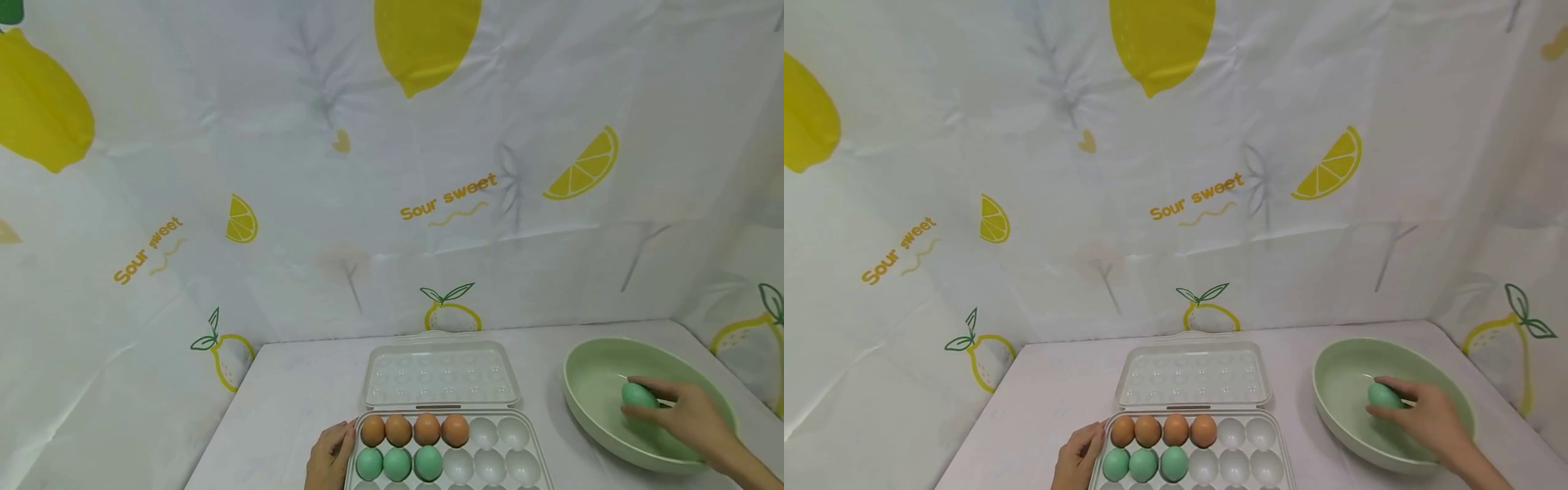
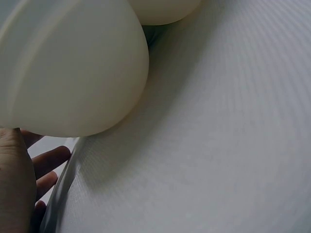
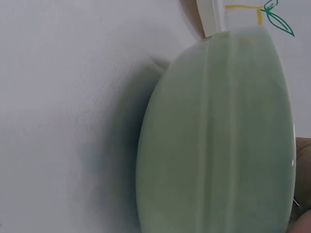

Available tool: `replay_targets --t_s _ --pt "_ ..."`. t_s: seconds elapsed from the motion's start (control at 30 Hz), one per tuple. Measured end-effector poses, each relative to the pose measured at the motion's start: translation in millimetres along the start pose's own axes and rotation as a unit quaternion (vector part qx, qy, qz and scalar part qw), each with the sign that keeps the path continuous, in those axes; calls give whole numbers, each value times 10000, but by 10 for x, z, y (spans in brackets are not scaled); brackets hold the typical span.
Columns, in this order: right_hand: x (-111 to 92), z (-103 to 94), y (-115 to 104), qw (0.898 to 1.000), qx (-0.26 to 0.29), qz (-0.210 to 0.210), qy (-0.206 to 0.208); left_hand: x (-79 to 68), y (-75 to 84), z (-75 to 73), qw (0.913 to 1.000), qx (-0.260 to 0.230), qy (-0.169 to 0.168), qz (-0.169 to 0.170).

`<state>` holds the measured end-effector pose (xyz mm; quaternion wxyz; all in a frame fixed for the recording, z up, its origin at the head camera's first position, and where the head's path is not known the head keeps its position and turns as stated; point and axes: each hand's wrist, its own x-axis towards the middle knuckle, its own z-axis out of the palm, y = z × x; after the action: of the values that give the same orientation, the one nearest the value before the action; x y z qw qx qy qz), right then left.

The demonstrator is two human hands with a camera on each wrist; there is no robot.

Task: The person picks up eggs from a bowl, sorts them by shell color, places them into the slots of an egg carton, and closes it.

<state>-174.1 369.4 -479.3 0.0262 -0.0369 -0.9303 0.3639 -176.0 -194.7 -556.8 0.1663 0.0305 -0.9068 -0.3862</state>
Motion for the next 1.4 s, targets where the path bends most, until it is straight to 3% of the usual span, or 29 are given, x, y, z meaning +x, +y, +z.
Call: replay_targets --t_s 0.2,0.43,0.53,0.7,1.27,1.4 --pt "-24 11 -21 9956 635 197 656 -20 -19 4 9998 74 139 81" --pt "-58 75 -116 9850 1334 214 1070 -22 -38 13 9999 57 149 64" --pt "-67 109 -156 9808 1617 139 1078 -18 -25 3 10000 36 34 -4" --pt "-80 179 -217 9671 2234 -444 1133 -12 2 -5 9999 -60 -91 -109" --pt "-61 401 -654 9589 2430 -926 1133 14 9 -3 10000 60 -71 31" --pt "-49 475 -771 9500 2712 -1147 1040 6 13 -9 9999 49 -104 -19"
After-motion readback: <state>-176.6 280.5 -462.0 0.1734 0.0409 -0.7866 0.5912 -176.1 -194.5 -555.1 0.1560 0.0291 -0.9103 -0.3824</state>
